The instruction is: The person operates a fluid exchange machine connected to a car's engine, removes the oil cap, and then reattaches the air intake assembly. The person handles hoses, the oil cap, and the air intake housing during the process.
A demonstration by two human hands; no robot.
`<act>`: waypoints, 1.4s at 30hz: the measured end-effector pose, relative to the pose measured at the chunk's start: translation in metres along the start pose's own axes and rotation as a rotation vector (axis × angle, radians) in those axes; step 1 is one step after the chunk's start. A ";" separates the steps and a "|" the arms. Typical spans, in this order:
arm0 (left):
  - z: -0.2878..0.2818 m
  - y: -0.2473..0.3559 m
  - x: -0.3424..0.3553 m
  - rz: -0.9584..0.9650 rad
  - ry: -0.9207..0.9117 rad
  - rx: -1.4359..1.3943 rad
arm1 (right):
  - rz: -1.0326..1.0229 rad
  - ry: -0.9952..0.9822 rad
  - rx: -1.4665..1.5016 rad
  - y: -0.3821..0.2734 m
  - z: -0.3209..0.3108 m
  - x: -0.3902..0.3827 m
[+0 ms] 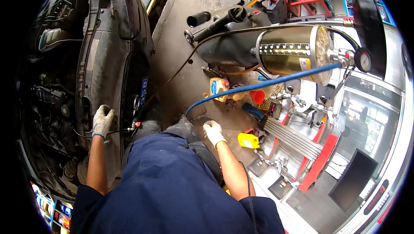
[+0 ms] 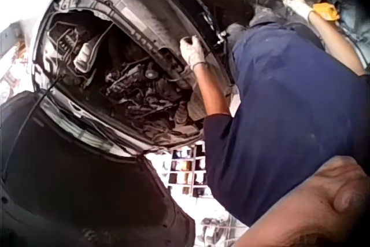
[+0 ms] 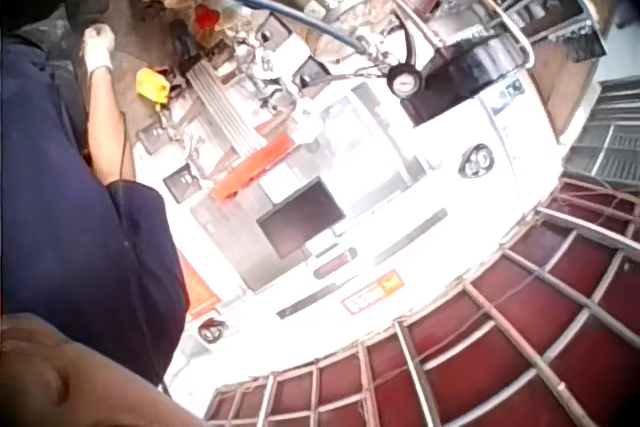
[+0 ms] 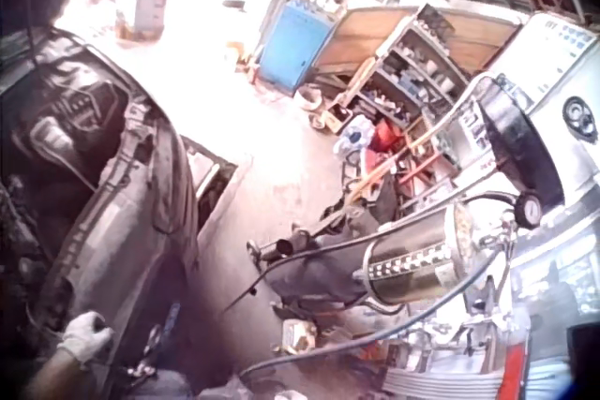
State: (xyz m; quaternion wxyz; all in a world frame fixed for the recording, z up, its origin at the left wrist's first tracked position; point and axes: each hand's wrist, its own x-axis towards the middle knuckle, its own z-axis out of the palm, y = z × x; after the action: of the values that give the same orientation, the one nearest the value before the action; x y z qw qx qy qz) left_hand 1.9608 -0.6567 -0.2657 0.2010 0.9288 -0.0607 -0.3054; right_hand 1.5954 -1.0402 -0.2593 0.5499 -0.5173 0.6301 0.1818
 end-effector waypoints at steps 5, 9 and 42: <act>0.018 -0.017 0.012 -0.057 -0.066 0.085 | 0.084 -0.003 -0.109 0.008 0.022 -0.009; 0.035 -0.025 0.015 -0.117 -0.026 0.095 | 0.115 0.004 -0.110 -0.008 0.030 -0.014; 0.041 -0.010 0.015 -0.138 -0.032 0.177 | 0.016 -0.011 -0.276 -0.044 0.036 -0.009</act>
State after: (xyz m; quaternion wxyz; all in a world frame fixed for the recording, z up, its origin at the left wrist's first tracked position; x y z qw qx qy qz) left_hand 1.9480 -0.6650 -0.3079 0.0958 0.9399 -0.0263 -0.3266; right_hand 1.6500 -1.0245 -0.2483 0.4754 -0.5819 0.6002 0.2742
